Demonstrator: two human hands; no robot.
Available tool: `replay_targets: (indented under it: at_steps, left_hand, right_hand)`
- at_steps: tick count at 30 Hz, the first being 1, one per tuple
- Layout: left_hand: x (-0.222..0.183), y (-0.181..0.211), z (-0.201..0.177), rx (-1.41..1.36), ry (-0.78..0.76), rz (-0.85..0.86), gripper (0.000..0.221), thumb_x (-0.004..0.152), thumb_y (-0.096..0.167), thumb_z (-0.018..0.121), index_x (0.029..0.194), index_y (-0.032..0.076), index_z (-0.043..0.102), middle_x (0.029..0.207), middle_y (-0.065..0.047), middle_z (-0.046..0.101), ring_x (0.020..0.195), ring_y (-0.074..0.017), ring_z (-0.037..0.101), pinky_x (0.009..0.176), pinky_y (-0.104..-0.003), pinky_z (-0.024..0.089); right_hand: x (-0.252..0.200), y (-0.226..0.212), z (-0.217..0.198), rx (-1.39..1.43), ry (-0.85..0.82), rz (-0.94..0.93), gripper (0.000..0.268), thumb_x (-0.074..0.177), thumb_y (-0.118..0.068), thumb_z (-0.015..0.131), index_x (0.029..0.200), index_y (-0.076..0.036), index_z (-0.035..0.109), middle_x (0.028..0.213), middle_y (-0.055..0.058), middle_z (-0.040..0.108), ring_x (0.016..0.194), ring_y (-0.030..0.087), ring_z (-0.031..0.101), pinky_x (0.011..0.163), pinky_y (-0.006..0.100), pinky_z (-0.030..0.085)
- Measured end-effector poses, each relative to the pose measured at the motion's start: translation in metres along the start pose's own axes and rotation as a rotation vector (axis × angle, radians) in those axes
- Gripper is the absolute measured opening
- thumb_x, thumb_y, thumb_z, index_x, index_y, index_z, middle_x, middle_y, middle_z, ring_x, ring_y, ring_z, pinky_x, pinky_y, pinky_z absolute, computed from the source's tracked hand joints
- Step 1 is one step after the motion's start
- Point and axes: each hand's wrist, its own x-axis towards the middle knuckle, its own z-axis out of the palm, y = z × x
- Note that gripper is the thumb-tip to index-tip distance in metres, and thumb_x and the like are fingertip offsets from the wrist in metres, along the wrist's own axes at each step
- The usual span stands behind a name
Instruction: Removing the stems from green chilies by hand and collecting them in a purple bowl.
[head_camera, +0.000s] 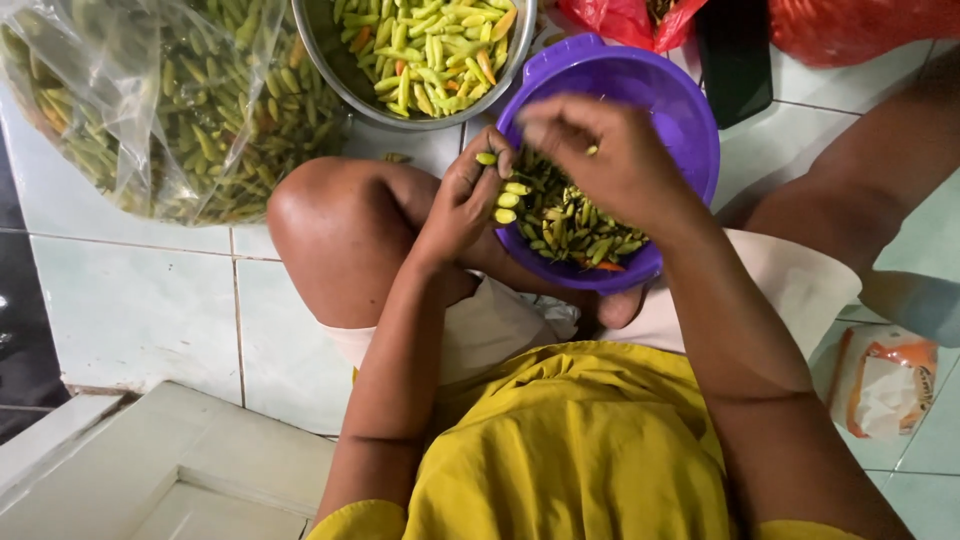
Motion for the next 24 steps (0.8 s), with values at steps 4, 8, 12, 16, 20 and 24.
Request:
replay_targets:
  at_steps: [4, 8, 12, 16, 20, 24]
  left_hand:
    - [-0.001, -0.018, -0.006, -0.078, -0.003, -0.113, 0.014, 0.106, 0.014, 0.037, 0.104, 0.007, 0.049, 0.073, -0.01, 0.062, 0.065, -0.0109, 0.059, 0.059, -0.026, 0.057]
    - [0.0, -0.024, -0.006, -0.001, -0.042, -0.038, 0.012, 0.1, 0.003, 0.039, 0.102, 0.007, 0.05, 0.084, -0.008, 0.057, 0.075, -0.0128, 0.053, 0.07, -0.026, 0.048]
    - [-0.002, 0.0, 0.005, 0.015, -0.048, -0.03, 0.018, 0.094, -0.006, 0.04, 0.101, 0.008, 0.05, 0.099, -0.001, 0.05, 0.089, -0.01, 0.045, 0.082, -0.022, 0.039]
    - [-0.003, -0.019, -0.002, -0.115, -0.086, -0.173, 0.014, 0.101, 0.01, 0.039, 0.105, 0.007, 0.053, 0.071, -0.013, 0.066, 0.062, -0.011, 0.063, 0.058, -0.026, 0.06]
    - [-0.006, 0.004, 0.002, -0.082, -0.127, -0.106, 0.014, 0.098, 0.002, 0.04, 0.097, 0.012, 0.05, 0.093, 0.003, 0.051, 0.084, -0.0063, 0.043, 0.08, -0.019, 0.037]
    - [-0.009, -0.028, -0.004, -0.416, -0.111, -0.169, 0.008, 0.103, 0.006, 0.042, 0.1, 0.005, 0.049, 0.057, -0.013, 0.058, 0.042, -0.0095, 0.054, 0.041, -0.019, 0.048]
  right_hand:
    - [-0.02, 0.013, 0.014, 0.062, -0.129, 0.006, 0.017, 0.106, -0.006, 0.062, 0.117, 0.001, 0.074, 0.087, 0.01, 0.075, 0.082, 0.015, 0.066, 0.073, 0.034, 0.053]
    - [-0.03, 0.026, 0.022, 0.036, 0.037, -0.063, 0.013, 0.101, 0.001, 0.069, 0.112, 0.008, 0.069, 0.091, 0.018, 0.073, 0.088, 0.023, 0.069, 0.074, 0.038, 0.054]
    - [-0.034, 0.031, 0.022, -0.058, 0.046, -0.105, 0.008, 0.1, 0.005, 0.067, 0.107, 0.007, 0.068, 0.091, 0.019, 0.07, 0.091, 0.032, 0.071, 0.077, 0.043, 0.055]
    - [-0.037, 0.035, 0.021, -0.115, -0.01, -0.153, 0.005, 0.102, 0.003, 0.063, 0.107, 0.004, 0.065, 0.094, 0.018, 0.067, 0.096, 0.039, 0.069, 0.08, 0.045, 0.054]
    - [-0.041, 0.026, 0.015, 0.024, -0.052, -0.184, 0.006, 0.108, 0.001, 0.058, 0.109, 0.004, 0.062, 0.093, 0.016, 0.062, 0.092, 0.034, 0.065, 0.081, 0.046, 0.054]
    - [-0.04, 0.033, 0.004, 0.091, -0.016, -0.162, 0.015, 0.112, -0.002, 0.053, 0.117, 0.007, 0.063, 0.096, 0.017, 0.06, 0.092, 0.028, 0.061, 0.086, 0.047, 0.053]
